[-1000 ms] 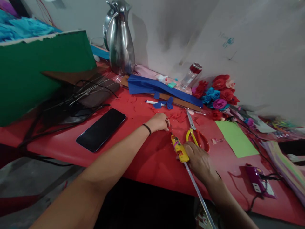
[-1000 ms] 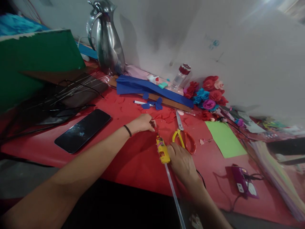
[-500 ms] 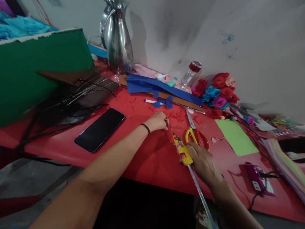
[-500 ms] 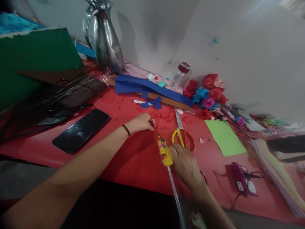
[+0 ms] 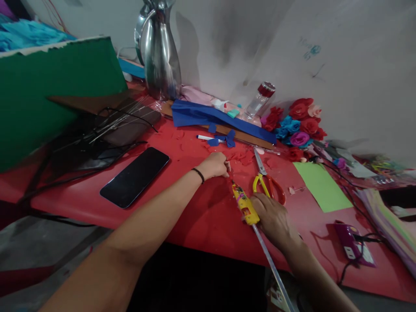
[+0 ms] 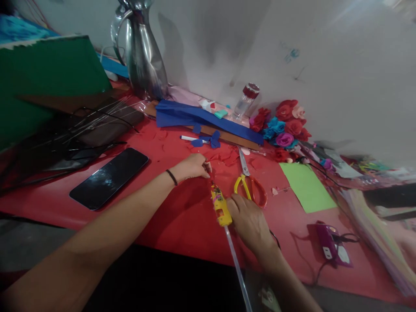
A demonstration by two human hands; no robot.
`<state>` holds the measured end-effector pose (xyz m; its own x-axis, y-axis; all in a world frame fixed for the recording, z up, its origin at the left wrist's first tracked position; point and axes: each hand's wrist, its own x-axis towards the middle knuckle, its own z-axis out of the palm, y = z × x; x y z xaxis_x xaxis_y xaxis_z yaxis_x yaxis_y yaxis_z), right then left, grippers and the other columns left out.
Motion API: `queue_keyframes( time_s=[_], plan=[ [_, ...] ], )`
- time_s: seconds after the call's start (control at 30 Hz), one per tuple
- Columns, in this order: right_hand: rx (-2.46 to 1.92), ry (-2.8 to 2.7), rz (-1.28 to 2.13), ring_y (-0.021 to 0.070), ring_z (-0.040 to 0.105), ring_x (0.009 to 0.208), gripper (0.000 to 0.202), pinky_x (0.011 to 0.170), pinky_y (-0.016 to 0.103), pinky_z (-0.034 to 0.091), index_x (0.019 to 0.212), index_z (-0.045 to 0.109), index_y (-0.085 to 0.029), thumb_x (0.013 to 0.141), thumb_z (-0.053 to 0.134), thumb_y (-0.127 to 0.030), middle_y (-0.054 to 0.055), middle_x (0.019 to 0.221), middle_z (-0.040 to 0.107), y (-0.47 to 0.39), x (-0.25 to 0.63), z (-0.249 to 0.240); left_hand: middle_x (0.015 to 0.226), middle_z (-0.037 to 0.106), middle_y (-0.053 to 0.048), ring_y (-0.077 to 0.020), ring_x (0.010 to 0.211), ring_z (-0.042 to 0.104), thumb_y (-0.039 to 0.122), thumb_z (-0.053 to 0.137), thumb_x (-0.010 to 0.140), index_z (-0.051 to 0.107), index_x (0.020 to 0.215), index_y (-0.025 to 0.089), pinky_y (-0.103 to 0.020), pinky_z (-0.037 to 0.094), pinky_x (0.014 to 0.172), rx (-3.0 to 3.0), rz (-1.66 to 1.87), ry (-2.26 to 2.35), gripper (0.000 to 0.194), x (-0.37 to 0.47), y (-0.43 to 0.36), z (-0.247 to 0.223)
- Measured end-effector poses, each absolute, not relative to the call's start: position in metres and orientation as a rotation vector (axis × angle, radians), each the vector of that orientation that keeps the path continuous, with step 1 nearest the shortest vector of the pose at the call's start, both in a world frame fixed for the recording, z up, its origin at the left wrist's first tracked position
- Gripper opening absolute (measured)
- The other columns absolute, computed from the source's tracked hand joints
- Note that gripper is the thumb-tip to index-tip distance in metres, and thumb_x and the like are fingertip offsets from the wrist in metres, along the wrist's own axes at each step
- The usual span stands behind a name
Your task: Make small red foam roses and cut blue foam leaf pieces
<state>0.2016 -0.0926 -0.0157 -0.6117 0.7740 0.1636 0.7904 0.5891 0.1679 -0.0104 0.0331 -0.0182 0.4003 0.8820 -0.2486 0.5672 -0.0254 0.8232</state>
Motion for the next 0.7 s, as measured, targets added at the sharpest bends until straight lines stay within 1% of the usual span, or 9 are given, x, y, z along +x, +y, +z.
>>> queue_keyframes(
  time_s=[0.1, 0.2, 0.37, 0.53, 0.7],
  plan=[
    [-1.330, -2.802, -0.360, 0.0203, 0.059, 0.075, 0.018, 0.066, 0.029, 0.042, 0.088, 0.059, -0.018, 0.089, 0.043, -0.010, 0.010, 0.093, 0.065, -0.091, 0.194, -0.017, 0.073, 0.070, -0.003, -0.0132, 0.072, 0.065, 0.001, 0.068, 0.060, 0.060, 0.059, 0.014, -0.022, 0.050, 0.069, 1.704, 0.400, 1.284, 0.015, -0.010, 0.033, -0.017],
    [-1.329, -2.816, -0.391, 0.0196, 0.058, 0.072, 0.020, 0.064, 0.029, 0.042, 0.084, 0.059, -0.018, 0.089, 0.041, -0.009, 0.010, 0.090, 0.064, -0.092, 0.199, -0.017, 0.074, 0.071, -0.003, -0.0130, 0.073, 0.065, 0.001, 0.069, 0.060, 0.058, 0.057, 0.015, -0.022, 0.049, 0.070, 1.688, 0.394, 1.286, 0.018, -0.010, 0.033, -0.016],
    [-1.283, -2.817, -0.445, 0.0190, 0.058, 0.071, 0.025, 0.063, 0.029, 0.042, 0.088, 0.060, -0.018, 0.088, 0.038, -0.007, 0.011, 0.096, 0.066, -0.099, 0.216, -0.014, 0.073, 0.070, -0.002, -0.0129, 0.073, 0.064, 0.001, 0.069, 0.060, 0.058, 0.056, 0.015, -0.021, 0.048, 0.069, 1.681, 0.398, 1.298, 0.018, -0.011, 0.032, -0.015],
    [-1.278, -2.767, -0.441, 0.0217, 0.060, 0.078, 0.016, 0.066, 0.030, 0.044, 0.094, 0.059, -0.017, 0.089, 0.044, -0.014, 0.012, 0.099, 0.066, -0.098, 0.210, -0.012, 0.071, 0.071, -0.002, -0.0130, 0.072, 0.064, 0.001, 0.070, 0.059, 0.059, 0.056, 0.015, -0.020, 0.048, 0.067, 1.675, 0.407, 1.292, 0.018, -0.011, 0.034, -0.017],
    [-1.323, -2.791, -0.432, 0.0206, 0.059, 0.075, 0.018, 0.067, 0.030, 0.043, 0.091, 0.060, -0.017, 0.088, 0.044, -0.010, 0.011, 0.096, 0.065, -0.087, 0.194, -0.014, 0.070, 0.071, -0.002, -0.0143, 0.074, 0.065, 0.001, 0.071, 0.057, 0.060, 0.055, 0.015, -0.021, 0.049, 0.068, 1.674, 0.414, 1.283, 0.018, -0.010, 0.035, -0.018]
  ],
)
